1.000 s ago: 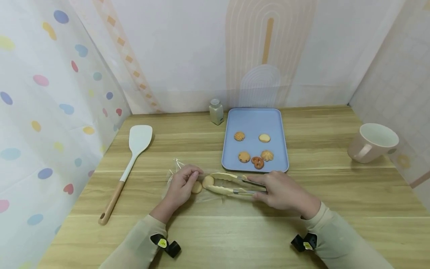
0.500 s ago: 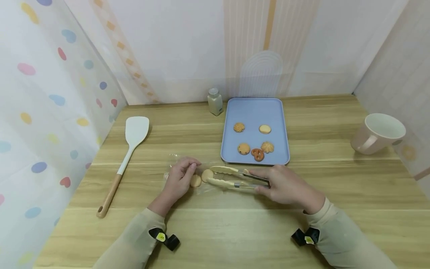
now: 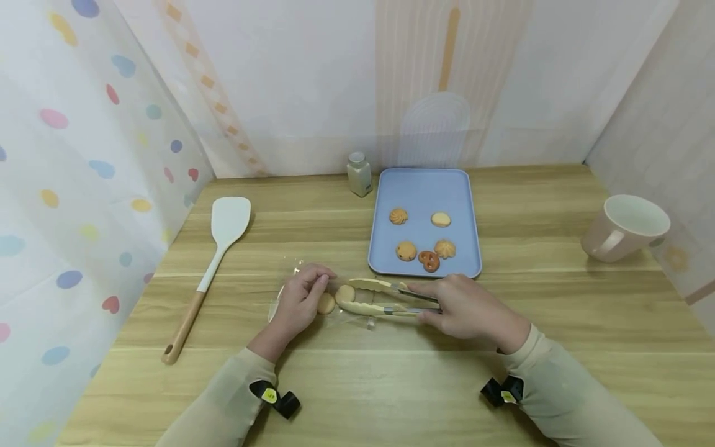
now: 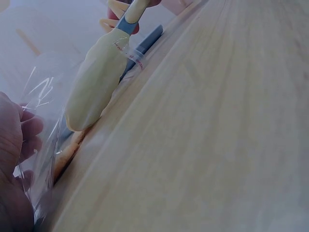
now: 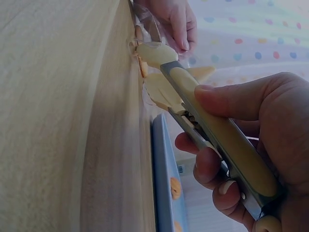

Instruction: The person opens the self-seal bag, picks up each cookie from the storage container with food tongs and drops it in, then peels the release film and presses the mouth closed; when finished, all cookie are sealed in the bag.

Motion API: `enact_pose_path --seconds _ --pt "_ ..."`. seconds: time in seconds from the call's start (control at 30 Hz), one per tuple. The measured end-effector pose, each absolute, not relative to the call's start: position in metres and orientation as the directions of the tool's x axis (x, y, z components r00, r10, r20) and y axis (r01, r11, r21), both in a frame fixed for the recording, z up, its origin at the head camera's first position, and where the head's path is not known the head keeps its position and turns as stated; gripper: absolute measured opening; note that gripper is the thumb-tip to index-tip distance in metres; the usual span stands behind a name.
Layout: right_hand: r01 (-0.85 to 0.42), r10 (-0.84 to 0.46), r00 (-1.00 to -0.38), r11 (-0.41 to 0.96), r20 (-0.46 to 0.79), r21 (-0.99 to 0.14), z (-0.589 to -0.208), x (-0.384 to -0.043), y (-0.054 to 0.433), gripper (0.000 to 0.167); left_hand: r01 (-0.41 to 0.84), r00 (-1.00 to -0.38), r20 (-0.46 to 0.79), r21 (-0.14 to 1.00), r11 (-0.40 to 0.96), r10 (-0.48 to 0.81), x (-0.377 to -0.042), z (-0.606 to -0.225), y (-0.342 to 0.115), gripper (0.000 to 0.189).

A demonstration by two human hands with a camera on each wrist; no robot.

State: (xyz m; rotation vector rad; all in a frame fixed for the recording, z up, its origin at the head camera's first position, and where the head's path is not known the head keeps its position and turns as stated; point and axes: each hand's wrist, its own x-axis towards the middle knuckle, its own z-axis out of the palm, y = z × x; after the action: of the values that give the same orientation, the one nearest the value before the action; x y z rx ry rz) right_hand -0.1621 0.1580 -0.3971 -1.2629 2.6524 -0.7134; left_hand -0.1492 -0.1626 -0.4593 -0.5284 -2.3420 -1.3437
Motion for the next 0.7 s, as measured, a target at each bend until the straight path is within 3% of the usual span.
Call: enact_pose_path --seconds 0.33,0.7 --pt "-0.692 -0.751 -0.649 0.517 0.120 -0.504 -0.391 -0.157 0.163 0.048 0.505 -0.848 0.517 0.720 0.475 0.117 -0.150 -0.461 -0.164 0.014" --pt "-0.712 -0.782 -0.610 0.471 0.127 -0.520 -0.393 -0.161 0.141 0.049 0.543 -0.820 0.563 0.702 0.461 0.108 -0.150 -0.459 -0.161 0.015"
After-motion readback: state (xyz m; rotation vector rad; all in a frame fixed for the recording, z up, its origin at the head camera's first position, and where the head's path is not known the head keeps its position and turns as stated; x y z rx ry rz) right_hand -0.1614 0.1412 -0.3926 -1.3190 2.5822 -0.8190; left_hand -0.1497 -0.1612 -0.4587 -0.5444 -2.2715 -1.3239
